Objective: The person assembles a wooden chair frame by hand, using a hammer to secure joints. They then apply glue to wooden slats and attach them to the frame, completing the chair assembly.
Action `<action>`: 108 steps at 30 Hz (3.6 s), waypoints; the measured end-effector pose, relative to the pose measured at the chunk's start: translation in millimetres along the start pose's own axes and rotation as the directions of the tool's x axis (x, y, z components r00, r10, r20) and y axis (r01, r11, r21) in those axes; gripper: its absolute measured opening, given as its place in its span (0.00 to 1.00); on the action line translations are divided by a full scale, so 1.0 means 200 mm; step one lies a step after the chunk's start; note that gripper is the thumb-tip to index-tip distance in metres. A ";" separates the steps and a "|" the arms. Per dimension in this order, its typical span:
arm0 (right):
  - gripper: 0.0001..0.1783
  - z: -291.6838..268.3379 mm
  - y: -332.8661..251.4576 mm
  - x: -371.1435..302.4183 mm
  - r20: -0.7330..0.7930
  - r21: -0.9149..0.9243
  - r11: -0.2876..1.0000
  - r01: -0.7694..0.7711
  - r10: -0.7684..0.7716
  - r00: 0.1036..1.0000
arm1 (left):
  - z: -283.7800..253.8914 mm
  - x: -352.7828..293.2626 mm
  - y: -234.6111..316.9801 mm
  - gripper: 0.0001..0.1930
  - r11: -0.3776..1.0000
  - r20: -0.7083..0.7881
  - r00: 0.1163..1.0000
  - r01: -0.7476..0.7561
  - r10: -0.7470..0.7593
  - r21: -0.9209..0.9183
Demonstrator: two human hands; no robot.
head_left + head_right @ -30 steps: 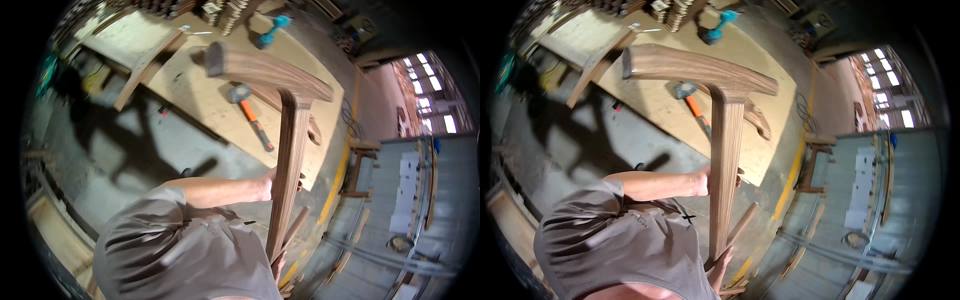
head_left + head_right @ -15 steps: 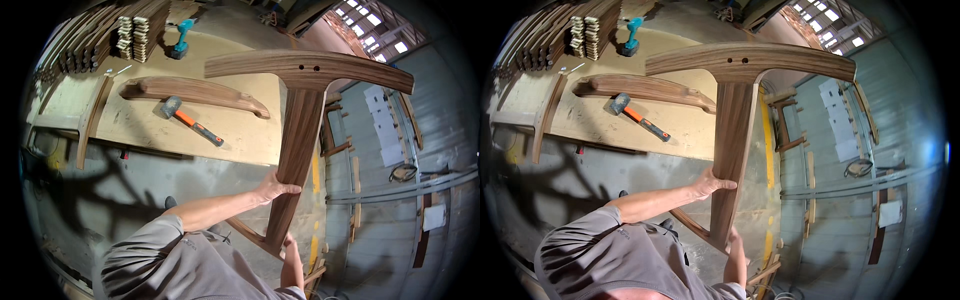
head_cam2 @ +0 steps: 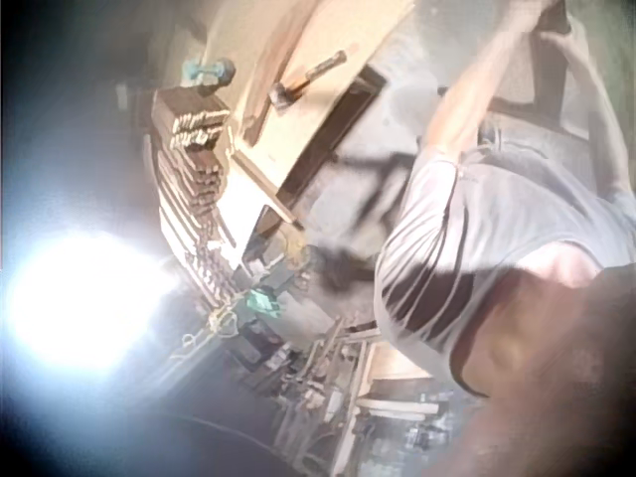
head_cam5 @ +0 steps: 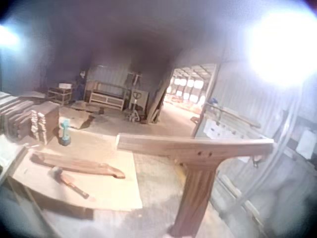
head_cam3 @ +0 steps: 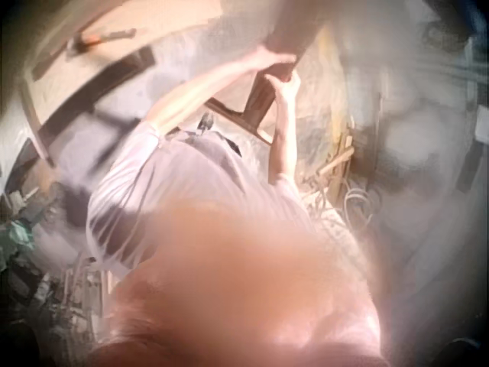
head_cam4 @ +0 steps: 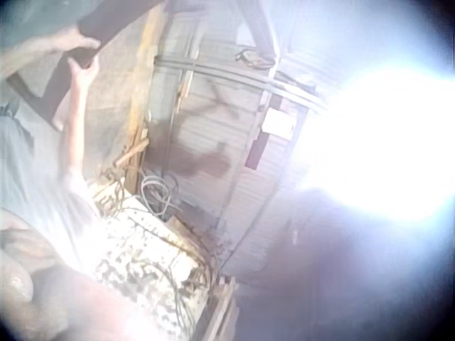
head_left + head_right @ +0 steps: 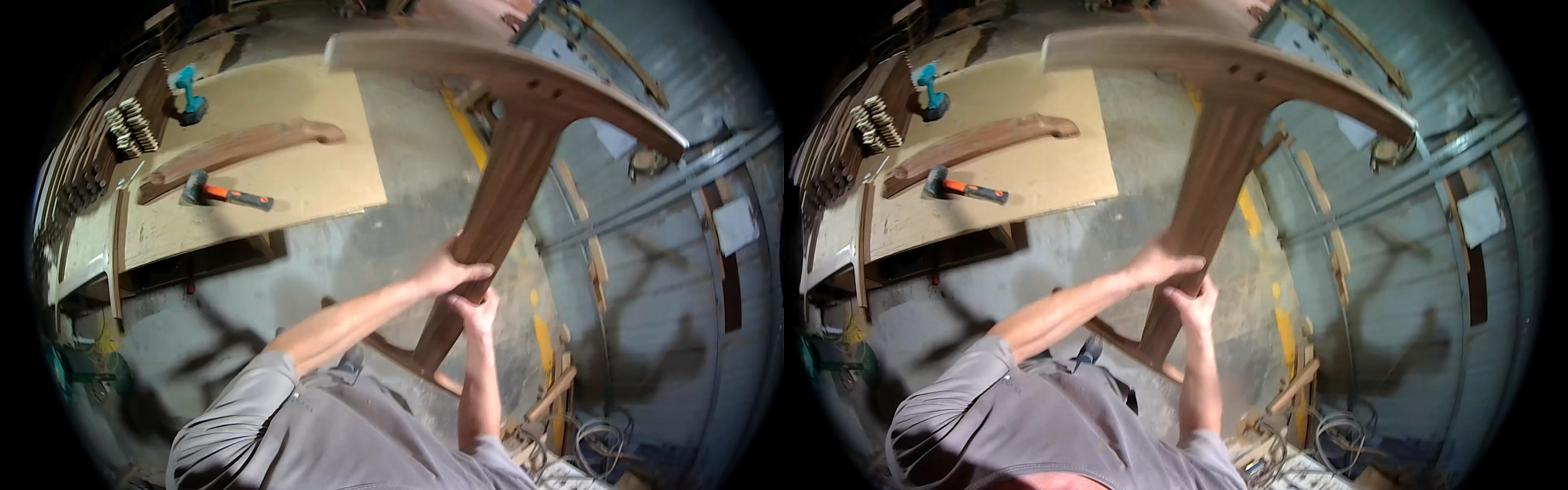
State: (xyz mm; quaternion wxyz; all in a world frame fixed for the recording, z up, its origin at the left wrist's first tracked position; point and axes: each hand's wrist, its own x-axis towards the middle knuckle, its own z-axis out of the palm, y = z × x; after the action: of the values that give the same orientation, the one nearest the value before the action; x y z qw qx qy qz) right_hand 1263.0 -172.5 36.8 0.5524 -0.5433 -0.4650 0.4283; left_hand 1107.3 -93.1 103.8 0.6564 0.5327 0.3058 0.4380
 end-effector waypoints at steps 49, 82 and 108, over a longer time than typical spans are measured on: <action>0.29 -1.14 0.21 -0.10 -0.752 0.637 0.645 0.421 0.402 0.522 | -0.17 0.14 -0.51 0.54 0.845 -0.048 0.996 0.090 -0.077 0.527; 0.21 -1.35 0.36 2.27 -0.575 0.800 0.549 0.241 0.587 0.570 | -0.62 2.96 -0.79 0.33 0.937 -0.278 0.939 -0.104 0.203 0.334; 0.29 -1.88 0.72 4.58 -0.588 0.568 0.822 0.047 0.365 0.722 | -0.92 4.52 -1.10 0.26 0.969 -0.441 0.895 0.158 -0.059 0.192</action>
State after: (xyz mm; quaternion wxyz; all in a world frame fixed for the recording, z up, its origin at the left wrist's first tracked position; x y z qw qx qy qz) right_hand 1819.2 653.1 -54.8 0.7722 -0.5195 -0.0399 0.3635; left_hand 1390.7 789.2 -95.6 0.5318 0.4744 0.5202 0.4707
